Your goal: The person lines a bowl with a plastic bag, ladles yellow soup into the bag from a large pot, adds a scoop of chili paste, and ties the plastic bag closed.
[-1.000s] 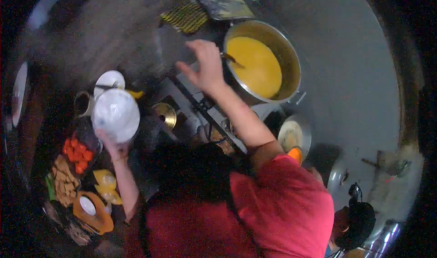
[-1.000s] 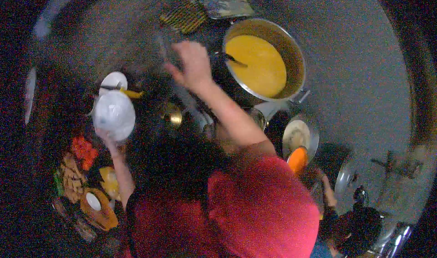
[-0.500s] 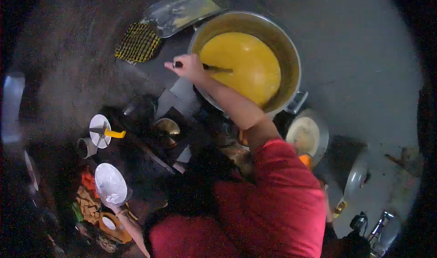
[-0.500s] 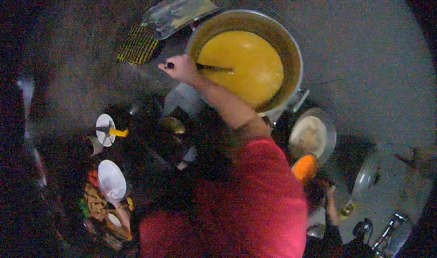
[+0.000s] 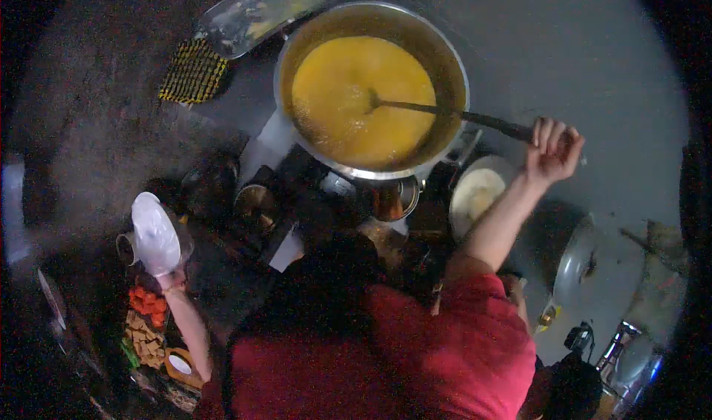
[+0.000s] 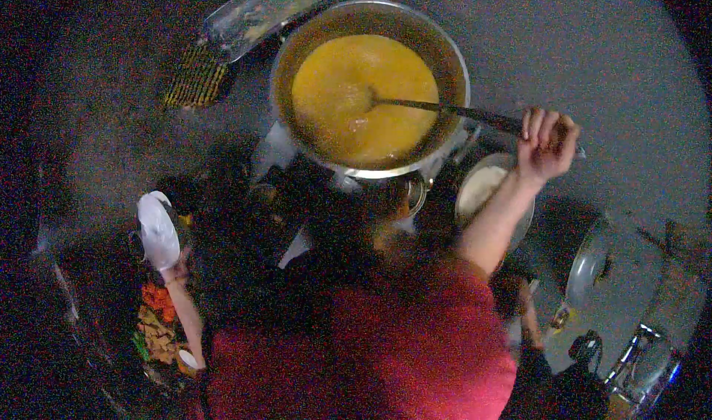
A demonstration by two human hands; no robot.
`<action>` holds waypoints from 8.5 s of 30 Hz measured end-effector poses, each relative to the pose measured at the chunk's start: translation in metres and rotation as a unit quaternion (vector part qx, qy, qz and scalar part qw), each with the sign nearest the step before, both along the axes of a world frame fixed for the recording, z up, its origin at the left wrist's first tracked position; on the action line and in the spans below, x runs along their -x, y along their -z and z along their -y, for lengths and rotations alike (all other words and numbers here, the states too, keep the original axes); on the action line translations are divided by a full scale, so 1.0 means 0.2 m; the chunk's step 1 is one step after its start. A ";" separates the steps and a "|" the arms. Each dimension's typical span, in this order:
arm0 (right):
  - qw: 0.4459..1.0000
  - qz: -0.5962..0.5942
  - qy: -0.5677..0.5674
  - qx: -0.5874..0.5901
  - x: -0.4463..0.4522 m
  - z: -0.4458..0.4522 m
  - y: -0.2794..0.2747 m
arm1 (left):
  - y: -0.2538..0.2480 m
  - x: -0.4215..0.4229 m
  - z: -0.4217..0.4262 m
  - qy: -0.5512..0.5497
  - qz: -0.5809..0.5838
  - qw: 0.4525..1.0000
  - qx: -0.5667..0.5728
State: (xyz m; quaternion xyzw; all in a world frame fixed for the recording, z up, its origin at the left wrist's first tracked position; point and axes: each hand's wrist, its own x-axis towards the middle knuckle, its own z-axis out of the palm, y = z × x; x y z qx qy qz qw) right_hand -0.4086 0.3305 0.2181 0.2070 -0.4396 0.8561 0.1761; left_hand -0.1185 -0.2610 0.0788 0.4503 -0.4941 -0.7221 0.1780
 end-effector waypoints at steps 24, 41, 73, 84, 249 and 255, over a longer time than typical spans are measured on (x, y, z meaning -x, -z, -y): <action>0.903 -0.243 -0.038 -0.352 -0.45 0.48 -0.41 | -0.07 0.92 -0.27 0.199 -0.114 0.971 -0.068; 0.965 0.126 0.198 0.120 -0.19 0.27 0.01 | 0.26 1.15 -0.37 0.260 -0.050 0.963 -0.057; 0.930 -0.266 0.129 -0.220 -0.56 0.25 -0.45 | 0.07 1.73 -1.02 0.264 -0.266 0.916 -0.146; 0.960 0.149 0.208 0.116 -0.12 0.17 0.00 | 0.12 1.40 -0.55 0.255 -0.087 0.963 0.007; 0.351 -0.103 -0.752 -0.549 -1.78 3.40 0.73 | 0.37 -1.41 0.44 0.322 -0.009 0.938 -0.126; 0.394 -0.202 -0.705 -0.554 -1.78 3.09 0.85 | 0.98 -1.43 0.12 -0.014 -0.194 0.927 -0.320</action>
